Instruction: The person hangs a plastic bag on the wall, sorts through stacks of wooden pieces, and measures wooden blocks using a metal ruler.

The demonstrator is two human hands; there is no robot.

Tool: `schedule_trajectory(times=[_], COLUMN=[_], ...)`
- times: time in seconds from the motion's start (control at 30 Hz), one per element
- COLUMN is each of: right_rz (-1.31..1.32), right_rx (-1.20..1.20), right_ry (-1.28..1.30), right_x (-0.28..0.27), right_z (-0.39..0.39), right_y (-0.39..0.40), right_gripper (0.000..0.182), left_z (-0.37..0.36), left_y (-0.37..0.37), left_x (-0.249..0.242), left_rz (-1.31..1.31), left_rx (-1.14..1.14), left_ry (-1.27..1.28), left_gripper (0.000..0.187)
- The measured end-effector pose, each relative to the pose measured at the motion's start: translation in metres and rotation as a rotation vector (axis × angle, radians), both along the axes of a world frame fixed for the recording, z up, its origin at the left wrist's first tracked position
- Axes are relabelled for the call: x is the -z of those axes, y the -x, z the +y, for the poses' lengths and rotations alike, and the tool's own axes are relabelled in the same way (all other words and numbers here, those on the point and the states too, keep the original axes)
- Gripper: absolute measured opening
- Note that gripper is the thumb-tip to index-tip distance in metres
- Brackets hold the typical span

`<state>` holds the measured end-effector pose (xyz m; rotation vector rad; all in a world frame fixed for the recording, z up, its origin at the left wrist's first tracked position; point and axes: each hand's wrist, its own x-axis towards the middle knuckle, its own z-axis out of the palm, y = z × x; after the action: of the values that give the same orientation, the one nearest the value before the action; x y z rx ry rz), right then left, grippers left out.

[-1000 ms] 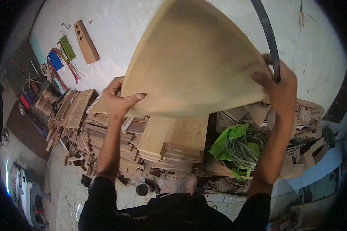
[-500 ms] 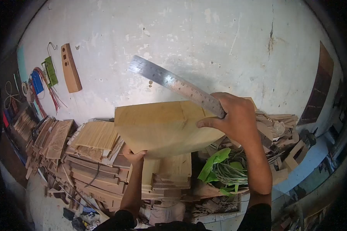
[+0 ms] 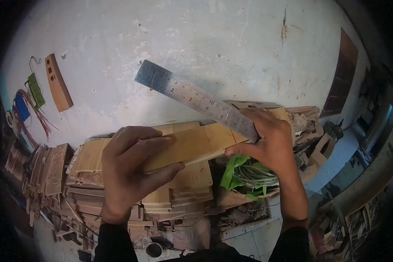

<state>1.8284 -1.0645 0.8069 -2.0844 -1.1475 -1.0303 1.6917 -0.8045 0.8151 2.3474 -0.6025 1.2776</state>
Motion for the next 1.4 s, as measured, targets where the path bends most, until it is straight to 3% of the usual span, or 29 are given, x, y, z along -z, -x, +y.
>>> schedule_trajectory(times=[0.07, 0.13, 0.23, 0.33, 0.43, 0.53, 0.6, 0.63, 0.73, 0.8, 0.83, 0.9, 1.13, 1.2, 1.4], right_rz=[-0.015, -0.02, -0.04, -0.153, -0.056, 0.013, 0.279, 0.285, 0.639, 0.422, 0.423, 0.562, 0.689, 0.522, 0.568], right_rx=[0.027, 0.043, 0.047, -0.008, 0.022, -0.055, -0.156, -0.167, -0.324, -0.247, -0.251, -0.228, -0.214, -0.291, -0.314], right_ry=[-0.004, -0.004, 0.044, 0.007, 0.059, -0.044, -0.174, -0.184, -0.241, -0.176, -0.179, 0.074, 0.04, -0.073, -0.138], right_x=[0.008, 0.014, 0.017, 0.027, 0.043, 0.064, 0.08, 0.092, 0.128, 0.146, 0.154, 0.169, 0.195, 0.205, 0.208], right_z=[-0.003, -0.006, -0.009, -0.017, -0.031, -0.054, -0.08, -0.093, -0.125, -0.128, -0.13, -0.134, -0.129, -0.124, -0.113], right_y=[0.007, 0.02, 0.039, 0.046, 0.048, 0.062, 0.089, 0.106, 0.151, 0.167, 0.171, 0.178, 0.198, 0.196, 0.203], right_gripper=[0.079, 0.081, 0.069, 0.066, 0.07, 0.076, 0.077, 0.077, 0.072, 0.069, 0.069, 0.068, 0.064, 0.07, 0.072], left_z=[-0.016, -0.039, -0.06, -0.088, -0.107, -0.124, -0.133, -0.135, -0.145, -0.153, -0.155, -0.161, -0.173, -0.173, -0.173], left_y=[0.014, 0.027, 0.027, 0.028, 0.034, 0.038, 0.04, 0.041, 0.049, 0.053, 0.055, 0.058, 0.073, 0.077, 0.081], left_x=[-0.006, -0.007, -0.003, 0.013, 0.022, 0.025, 0.03, 0.033, 0.037, 0.043, 0.046, 0.054, 0.065, 0.065, 0.073], left_rz=[0.066, 0.108, 0.131, 0.209, 0.159, 0.187, 0.217, 0.201, 0.215, 0.228, 0.228, 0.212, 0.26, 0.254, 0.21], left_rx=[-0.062, -0.326, -0.395, -0.384, -0.457, -0.489, -0.526, -0.532, -0.539, -0.54, -0.544, -0.528, -0.468, -0.49, -0.462], left_ry=[-0.132, -0.257, -0.41, -0.371, -0.4, -0.346, -0.327, -0.321, -0.309, -0.304, -0.308, -0.386, -0.361, -0.396, -0.351], left_gripper=[0.055, 0.052, 0.047, 0.049, 0.051, 0.052, 0.052, 0.053, 0.056, 0.059, 0.059, 0.061, 0.058, 0.053, 0.056])
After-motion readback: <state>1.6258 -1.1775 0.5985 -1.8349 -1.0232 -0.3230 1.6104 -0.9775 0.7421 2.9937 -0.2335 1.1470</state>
